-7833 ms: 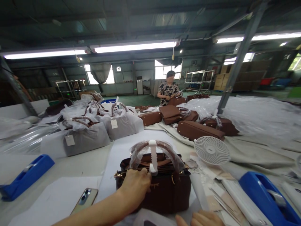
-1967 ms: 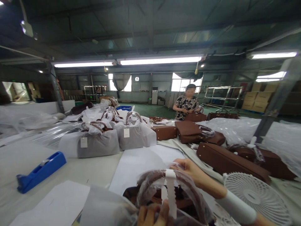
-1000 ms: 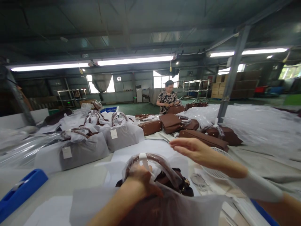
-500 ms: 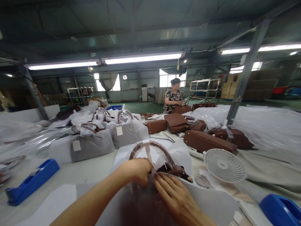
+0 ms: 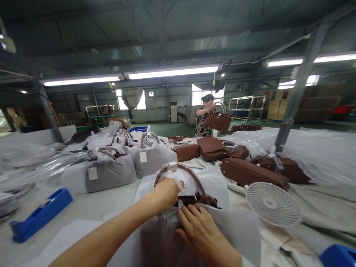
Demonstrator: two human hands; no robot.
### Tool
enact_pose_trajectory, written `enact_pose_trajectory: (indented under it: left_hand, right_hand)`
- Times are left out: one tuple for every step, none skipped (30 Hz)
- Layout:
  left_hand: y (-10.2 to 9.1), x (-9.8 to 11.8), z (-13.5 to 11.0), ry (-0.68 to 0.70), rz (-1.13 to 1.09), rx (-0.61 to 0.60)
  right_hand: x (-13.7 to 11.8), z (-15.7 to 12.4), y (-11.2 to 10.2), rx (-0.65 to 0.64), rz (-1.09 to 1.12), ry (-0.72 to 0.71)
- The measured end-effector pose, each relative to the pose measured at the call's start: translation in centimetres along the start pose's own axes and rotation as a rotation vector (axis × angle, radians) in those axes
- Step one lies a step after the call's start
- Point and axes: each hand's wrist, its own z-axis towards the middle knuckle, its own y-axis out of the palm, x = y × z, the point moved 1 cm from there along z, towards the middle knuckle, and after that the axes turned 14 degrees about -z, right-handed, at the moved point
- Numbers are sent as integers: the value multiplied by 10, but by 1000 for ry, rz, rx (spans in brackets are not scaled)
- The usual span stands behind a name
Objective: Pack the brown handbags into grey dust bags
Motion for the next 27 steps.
enact_pose_trajectory:
  left_hand:
    - [1,1,-5,19,13,-14]
    - [5,2,-11,44,24,-23]
    - [11,3,-18,69,31,-22]
    - [20,3,-26,86,36,-17]
    - [30,2,-35,92,40,-14]
    - [42,0,-43,94,42,1]
    - [55,-2,-50,97,42,41]
    - [67,-6,-57,105,36,104]
    - [78,-9,-62,133,21,206]
    - [87,-12,-65,166,1,314]
    - [93,-15,-68,203,-20,423]
    - [97,-17,-69,239,-39,513]
    - [99,-18,-70,267,-53,572]
    - [100,-19,-70,295,-61,609]
    - [99,-18,-69,323,-64,632]
    - [98,-18,-69,349,-63,651]
    - [97,-17,-69,371,-59,668]
    - [96,-17,-69,389,-52,683]
    - [95,-16,-70,400,-44,696]
    - [95,-17,-70,409,-36,704]
    - [96,-17,-71,412,-30,709]
    - [97,-18,-71,411,-31,711]
    - [98,-18,-71,405,-38,712]
    - [99,-19,-71,397,-51,715]
    - [100,-20,-71,387,-69,720]
    - [101,-20,-71,378,-90,726]
    - [101,-21,-71,372,-112,733]
  right_hand:
    - [2,2,1,-18,3,-5]
    - [3,4,2,-28,8,-7]
    - [4,4,3,-31,13,-8]
    - [4,4,4,-31,18,-6]
    - [5,4,4,-31,25,-1]
    - [5,3,5,-33,35,3]
    - [4,2,5,-37,52,7]
    - [5,0,5,-36,76,11]
    - [5,-1,4,-28,113,15]
    - [7,-3,4,-8,164,19]
    - [9,-4,3,29,227,26]
    - [13,-5,2,81,293,41]
    - [17,-5,0,144,348,66]
    - [22,-5,-1,204,380,97]
    - [26,-3,-2,251,382,123]
    - [31,-1,-3,285,349,134]
    - [34,3,-4,300,293,121]
    - [36,7,-5,296,227,86]
    - [37,11,-5,283,167,40]
    - [38,14,-5,270,124,-2]
    - [37,18,-4,263,105,-31]
    - [37,20,-3,256,109,-45]
    - [36,21,-2,257,133,-42]
    - [35,21,-1,261,164,-26]
    - [34,20,0,265,194,-3]
    - [34,18,1,268,215,19]
    - [34,16,1,273,226,38]
